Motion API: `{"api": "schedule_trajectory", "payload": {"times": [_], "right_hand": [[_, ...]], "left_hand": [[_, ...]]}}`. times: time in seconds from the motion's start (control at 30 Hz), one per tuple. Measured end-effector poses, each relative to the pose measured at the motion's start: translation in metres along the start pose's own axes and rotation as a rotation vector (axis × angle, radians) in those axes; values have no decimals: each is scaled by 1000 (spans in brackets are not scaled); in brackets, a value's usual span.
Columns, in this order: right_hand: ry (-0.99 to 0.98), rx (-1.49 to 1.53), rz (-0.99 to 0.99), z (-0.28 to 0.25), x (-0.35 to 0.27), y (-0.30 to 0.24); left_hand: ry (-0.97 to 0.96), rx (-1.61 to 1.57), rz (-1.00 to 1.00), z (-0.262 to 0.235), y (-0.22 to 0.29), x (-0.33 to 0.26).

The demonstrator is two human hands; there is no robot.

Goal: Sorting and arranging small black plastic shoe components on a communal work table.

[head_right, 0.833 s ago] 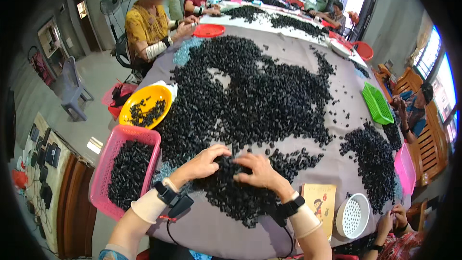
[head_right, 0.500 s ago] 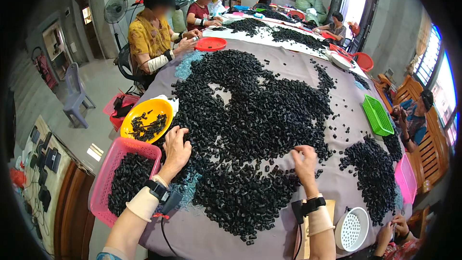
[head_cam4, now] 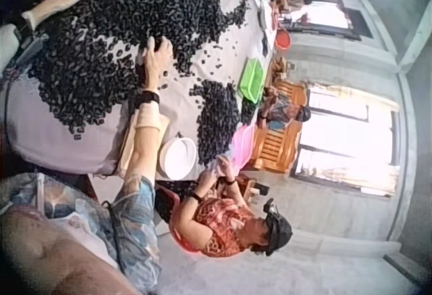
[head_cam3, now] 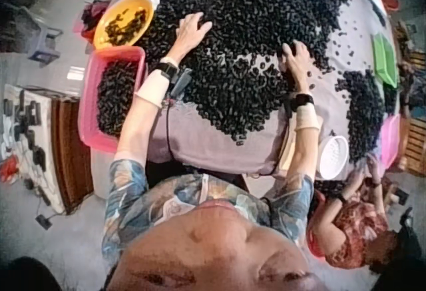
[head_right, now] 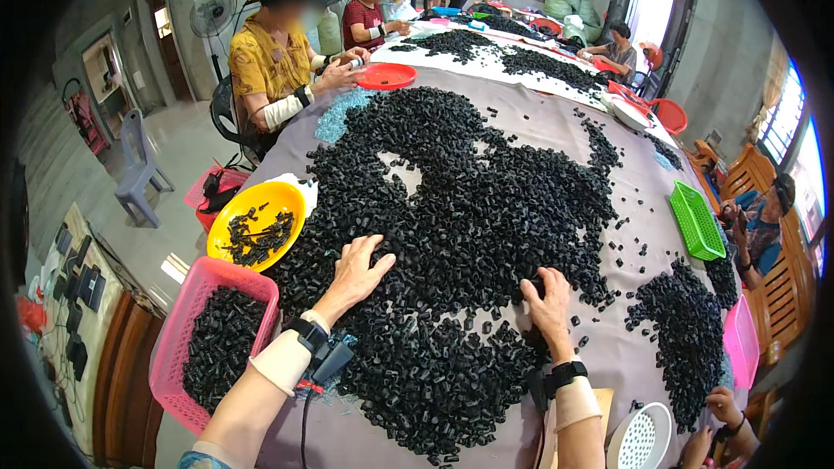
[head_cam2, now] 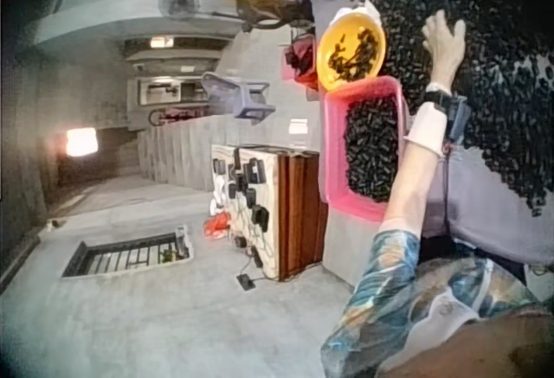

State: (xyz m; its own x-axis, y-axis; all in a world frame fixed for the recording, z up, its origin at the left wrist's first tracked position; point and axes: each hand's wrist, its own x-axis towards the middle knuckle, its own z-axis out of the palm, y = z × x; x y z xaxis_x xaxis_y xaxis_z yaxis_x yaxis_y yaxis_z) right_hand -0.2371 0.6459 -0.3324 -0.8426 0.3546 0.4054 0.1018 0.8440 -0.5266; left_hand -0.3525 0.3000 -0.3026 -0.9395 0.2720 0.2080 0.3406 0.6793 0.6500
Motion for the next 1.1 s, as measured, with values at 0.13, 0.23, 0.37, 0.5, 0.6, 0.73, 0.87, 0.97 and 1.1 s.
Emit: {"api": "schedule_trajectory", "payload": {"times": [0.13,0.23,0.37,0.5,0.6,0.73,0.87,0.97,1.1], "right_hand": [[-127,167,0,4,9,-37],[-265,189,-13,14,14,-57],[-345,303,-65,28,16,-98],[-506,499,-142,34,15,-120],[-618,580,-59,28,9,-135],[-694,612,-42,18,-7,-135],[-686,608,-73,3,-26,-142],[-671,600,-130,-7,-42,-153],[-490,379,-397,-14,-64,-153]], "left_hand": [[-97,-133,100,25,3,13],[-160,-132,106,23,17,13],[-221,-124,135,23,22,12],[-244,-181,260,28,23,5],[-301,-350,222,24,24,-5],[-338,-309,231,20,28,-27],[-370,-366,334,17,30,-44],[-415,-437,319,-1,39,-55],[-419,-417,367,-5,49,-70]]}}
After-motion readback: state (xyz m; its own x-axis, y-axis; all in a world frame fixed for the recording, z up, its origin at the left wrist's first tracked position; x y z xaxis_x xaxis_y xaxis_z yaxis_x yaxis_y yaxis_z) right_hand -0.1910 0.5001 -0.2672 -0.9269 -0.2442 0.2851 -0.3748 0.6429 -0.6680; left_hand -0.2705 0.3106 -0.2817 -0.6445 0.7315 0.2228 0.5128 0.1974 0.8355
